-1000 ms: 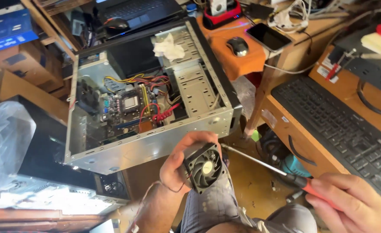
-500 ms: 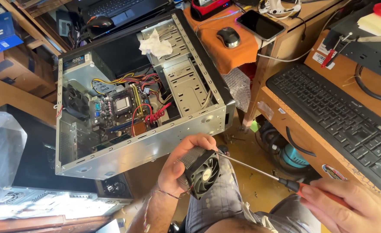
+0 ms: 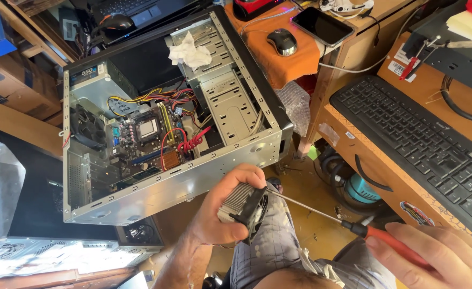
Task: The person disconnects a fan cable from the motherboard, then uses a screwdriver to loosen and remove the CPU cooler from the computer case. The cooler is lifted out and held in hand.
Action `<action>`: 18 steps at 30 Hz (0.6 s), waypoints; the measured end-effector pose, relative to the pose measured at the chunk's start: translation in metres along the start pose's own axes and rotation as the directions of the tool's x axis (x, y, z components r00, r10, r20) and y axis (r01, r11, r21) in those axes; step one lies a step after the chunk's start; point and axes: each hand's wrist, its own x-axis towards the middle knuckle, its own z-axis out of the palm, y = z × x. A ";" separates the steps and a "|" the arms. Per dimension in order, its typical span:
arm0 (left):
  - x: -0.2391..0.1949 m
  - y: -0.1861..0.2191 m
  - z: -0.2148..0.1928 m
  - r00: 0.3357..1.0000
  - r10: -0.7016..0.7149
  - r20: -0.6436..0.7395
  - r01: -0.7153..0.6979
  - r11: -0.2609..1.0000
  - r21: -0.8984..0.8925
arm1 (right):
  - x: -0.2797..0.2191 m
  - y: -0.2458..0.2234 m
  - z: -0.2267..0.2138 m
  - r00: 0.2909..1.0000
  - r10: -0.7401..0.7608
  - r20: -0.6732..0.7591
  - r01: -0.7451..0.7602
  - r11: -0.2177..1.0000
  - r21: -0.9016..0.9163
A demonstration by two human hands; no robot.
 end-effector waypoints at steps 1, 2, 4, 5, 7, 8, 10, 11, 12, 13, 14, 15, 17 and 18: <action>0.001 0.005 0.000 1.000 0.000 0.030 -0.003 0.993 0.120 | 0.001 0.000 -0.001 1.000 -0.020 0.016 0.020 1.000 0.007; 0.001 0.008 0.001 1.000 -0.002 0.031 -0.002 0.993 0.115 | 0.011 0.004 0.000 1.000 -0.017 0.020 0.017 1.000 0.005; 0.001 0.013 0.002 0.999 -0.017 0.042 0.007 0.975 0.223 | 0.031 0.012 0.004 0.989 -0.111 -0.097 0.128 0.972 0.197; 0.001 0.012 0.002 0.999 -0.017 0.044 0.007 0.976 0.220 | 0.024 0.015 0.008 0.989 -0.109 -0.095 0.126 0.973 0.195; 0.000 0.010 0.003 0.999 0.000 0.037 -0.010 0.958 0.286 | 0.009 0.022 0.016 0.991 -0.134 -0.028 0.136 0.984 0.117; -0.001 0.007 0.002 0.999 -0.001 0.037 -0.010 0.958 0.285 | 0.013 0.018 0.013 0.991 -0.134 -0.027 0.136 0.984 0.117; -0.002 0.003 0.002 0.998 0.017 0.059 -0.034 0.957 0.288 | 0.021 0.008 0.007 0.968 -0.250 0.001 0.249 0.964 -0.098; -0.002 0.003 0.002 0.998 0.017 0.064 -0.035 0.957 0.288 | 0.017 0.009 0.011 0.969 -0.246 -0.001 0.245 0.964 -0.100; -0.001 0.004 0.002 0.997 0.020 0.070 -0.039 0.957 0.287 | 0.013 0.010 0.014 0.971 -0.235 0.035 0.237 0.965 -0.108; -0.001 0.004 0.002 0.997 0.022 0.076 -0.043 0.957 0.286 | 0.009 0.010 0.017 0.972 -0.222 0.070 0.229 0.967 -0.115; -0.001 0.003 0.002 0.997 0.023 0.076 -0.043 0.958 0.284 | 0.007 0.011 0.017 0.972 -0.223 0.072 0.230 0.966 -0.116; -0.002 0.002 0.001 0.996 0.016 0.088 -0.040 0.960 0.277 | 0.005 0.012 0.017 0.977 -0.198 0.076 0.203 0.976 -0.073; -0.003 0.002 0.000 0.996 0.007 0.094 -0.033 0.961 0.275 | 0.002 0.015 0.022 0.981 -0.178 0.080 0.181 0.983 -0.023; -0.002 0.003 -0.001 0.994 0.011 0.111 -0.039 0.967 0.251 | 0.001 0.018 0.026 0.983 -0.181 0.016 0.180 0.982 0.050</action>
